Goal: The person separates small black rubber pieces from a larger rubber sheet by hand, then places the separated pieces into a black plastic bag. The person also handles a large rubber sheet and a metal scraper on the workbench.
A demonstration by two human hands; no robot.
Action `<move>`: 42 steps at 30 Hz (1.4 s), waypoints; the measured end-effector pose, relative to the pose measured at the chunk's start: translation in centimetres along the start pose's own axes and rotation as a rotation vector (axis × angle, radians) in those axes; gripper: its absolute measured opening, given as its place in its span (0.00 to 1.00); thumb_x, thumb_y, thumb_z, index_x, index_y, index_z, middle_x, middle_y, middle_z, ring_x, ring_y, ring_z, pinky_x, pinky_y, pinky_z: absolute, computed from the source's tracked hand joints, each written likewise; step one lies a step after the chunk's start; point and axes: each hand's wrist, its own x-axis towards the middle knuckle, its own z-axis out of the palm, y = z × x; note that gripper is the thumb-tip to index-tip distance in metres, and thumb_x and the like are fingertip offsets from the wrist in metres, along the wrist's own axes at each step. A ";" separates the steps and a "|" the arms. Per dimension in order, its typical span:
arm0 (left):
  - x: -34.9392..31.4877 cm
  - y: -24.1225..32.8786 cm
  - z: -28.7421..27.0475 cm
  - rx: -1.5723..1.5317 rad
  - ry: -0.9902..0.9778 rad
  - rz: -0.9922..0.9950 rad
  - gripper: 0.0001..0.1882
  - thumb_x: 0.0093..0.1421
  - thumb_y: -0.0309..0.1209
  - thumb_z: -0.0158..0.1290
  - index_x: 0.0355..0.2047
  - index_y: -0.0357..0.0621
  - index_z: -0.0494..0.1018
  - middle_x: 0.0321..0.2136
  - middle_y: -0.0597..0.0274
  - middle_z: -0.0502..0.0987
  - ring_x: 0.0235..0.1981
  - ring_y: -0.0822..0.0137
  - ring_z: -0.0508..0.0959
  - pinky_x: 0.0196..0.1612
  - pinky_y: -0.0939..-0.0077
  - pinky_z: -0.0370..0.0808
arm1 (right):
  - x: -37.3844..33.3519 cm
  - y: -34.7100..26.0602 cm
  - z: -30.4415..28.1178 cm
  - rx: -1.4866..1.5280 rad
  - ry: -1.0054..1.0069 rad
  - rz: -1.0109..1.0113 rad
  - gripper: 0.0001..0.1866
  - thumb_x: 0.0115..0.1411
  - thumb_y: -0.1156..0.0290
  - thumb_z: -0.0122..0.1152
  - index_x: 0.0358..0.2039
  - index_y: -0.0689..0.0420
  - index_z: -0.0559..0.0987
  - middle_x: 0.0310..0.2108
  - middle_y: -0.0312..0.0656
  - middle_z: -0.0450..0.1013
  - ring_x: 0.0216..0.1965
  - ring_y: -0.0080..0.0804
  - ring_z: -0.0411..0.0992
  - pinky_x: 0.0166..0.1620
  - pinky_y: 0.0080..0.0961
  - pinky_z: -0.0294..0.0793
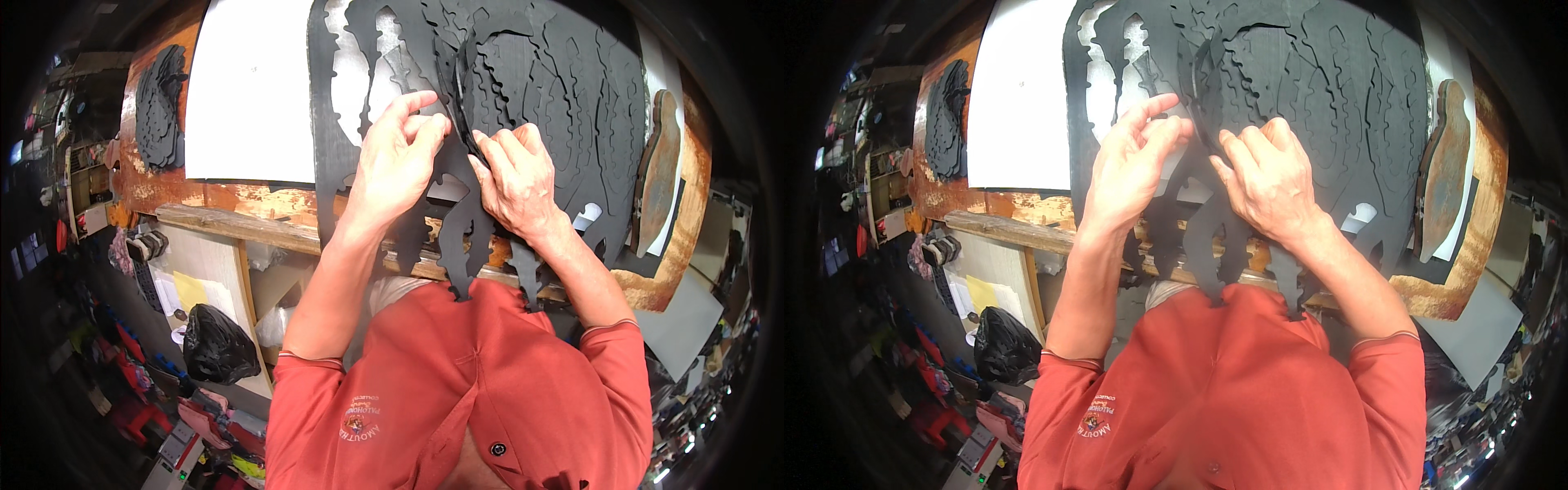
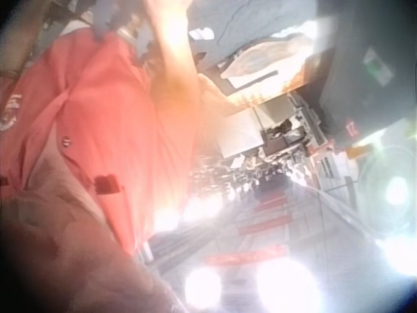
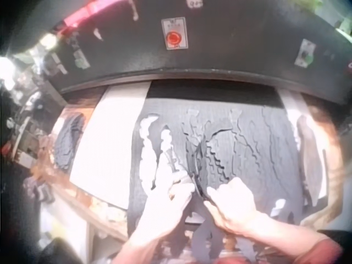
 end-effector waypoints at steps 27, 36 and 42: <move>-0.7 0.1 6.6 -0.071 0.052 0.216 0.36 0.61 0.32 0.71 0.64 0.33 0.66 0.48 0.49 0.80 0.46 0.64 0.83 0.50 0.71 0.83 | -0.1 3.7 -2.9 0.826 -0.173 0.593 0.12 0.76 0.69 0.54 0.36 0.64 0.77 0.27 0.31 0.67 0.29 0.16 0.61 0.32 0.22 0.64; -0.7 -2.1 6.7 -0.129 0.108 0.206 0.27 0.66 0.17 0.57 0.65 0.31 0.67 0.52 0.55 0.80 0.49 0.70 0.82 0.51 0.77 0.81 | -0.8 4.0 -2.8 1.014 -0.055 0.650 0.15 0.78 0.66 0.54 0.42 0.66 0.83 0.38 0.36 0.80 0.41 0.21 0.76 0.50 0.21 0.75; -0.9 -3.0 4.9 -0.491 0.110 0.037 0.27 0.67 0.18 0.54 0.66 0.32 0.64 0.51 0.55 0.80 0.44 0.73 0.80 0.46 0.79 0.79 | 1.2 4.1 -6.4 0.428 0.121 0.618 0.11 0.75 0.70 0.57 0.40 0.65 0.81 0.33 0.42 0.80 0.34 0.25 0.77 0.38 0.28 0.76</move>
